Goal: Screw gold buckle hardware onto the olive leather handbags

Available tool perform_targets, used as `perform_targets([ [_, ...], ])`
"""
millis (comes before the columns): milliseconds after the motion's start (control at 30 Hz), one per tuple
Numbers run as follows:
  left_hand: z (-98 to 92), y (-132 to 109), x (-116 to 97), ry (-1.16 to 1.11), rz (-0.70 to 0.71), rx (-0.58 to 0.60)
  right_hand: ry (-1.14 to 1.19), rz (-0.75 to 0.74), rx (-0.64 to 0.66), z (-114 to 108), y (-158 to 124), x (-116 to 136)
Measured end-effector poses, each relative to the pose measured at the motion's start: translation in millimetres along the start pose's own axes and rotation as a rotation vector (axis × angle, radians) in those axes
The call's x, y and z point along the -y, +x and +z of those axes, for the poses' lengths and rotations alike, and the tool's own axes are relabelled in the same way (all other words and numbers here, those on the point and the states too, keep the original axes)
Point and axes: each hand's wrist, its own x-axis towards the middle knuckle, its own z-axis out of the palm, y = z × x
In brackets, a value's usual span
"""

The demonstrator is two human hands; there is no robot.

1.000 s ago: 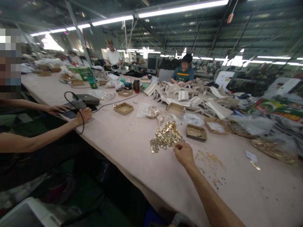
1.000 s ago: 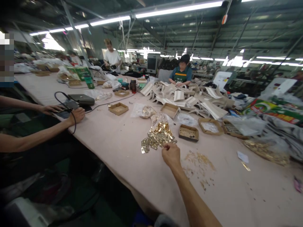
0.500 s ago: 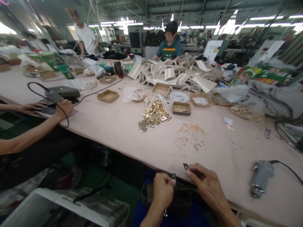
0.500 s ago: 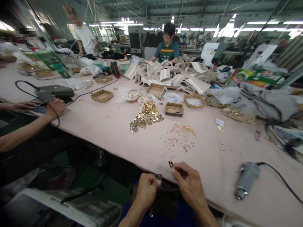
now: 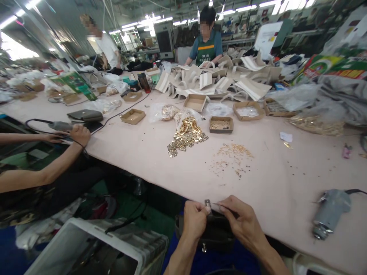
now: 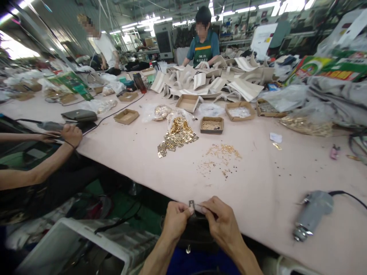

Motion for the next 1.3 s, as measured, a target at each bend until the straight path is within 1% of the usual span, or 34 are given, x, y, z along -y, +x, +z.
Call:
perform_targets([
  [67,0.0,-1,0,-0.016,0.004,0.019,-0.021,0.038,0.012,0,1,3],
  [200,-0.5,-1,-1,-0.079,-0.021,0.052,-0.021,0.231,0.054,2,5,5],
  [233,-0.7,-1,-2,-0.088,-0.031,0.053,-0.026,0.26,0.062,3,6,5],
  [300,-1.1,0,-2,-0.089,-0.044,0.06,-0.042,0.263,0.046,6,7,4],
  [467,-1.6,2,-3,-0.088,-0.102,0.057,-0.066,0.102,-0.12,16,2,-1],
  [567,-2.6,2,-5,-0.115,-0.145,0.065,-0.093,-0.011,-0.146,21,-3,-2],
  [733,-1.7,-1,-3,-0.212,-0.192,0.102,-0.226,-0.297,-0.188,25,-10,-3],
  [833,1.8,-4,2,-0.291,-0.215,0.096,-0.319,-0.416,-0.157,27,-13,-5],
  [933,4.3,-5,6,-0.358,-0.227,0.079,-0.378,-0.48,-0.102,32,-18,-8],
  [1100,2.8,-4,7,-0.446,-0.235,0.127,-0.412,-0.521,-0.05,35,-24,-7],
  [1300,-1.4,-5,9,-0.471,-0.217,0.171,-0.429,-0.559,0.017,29,-23,-9],
])
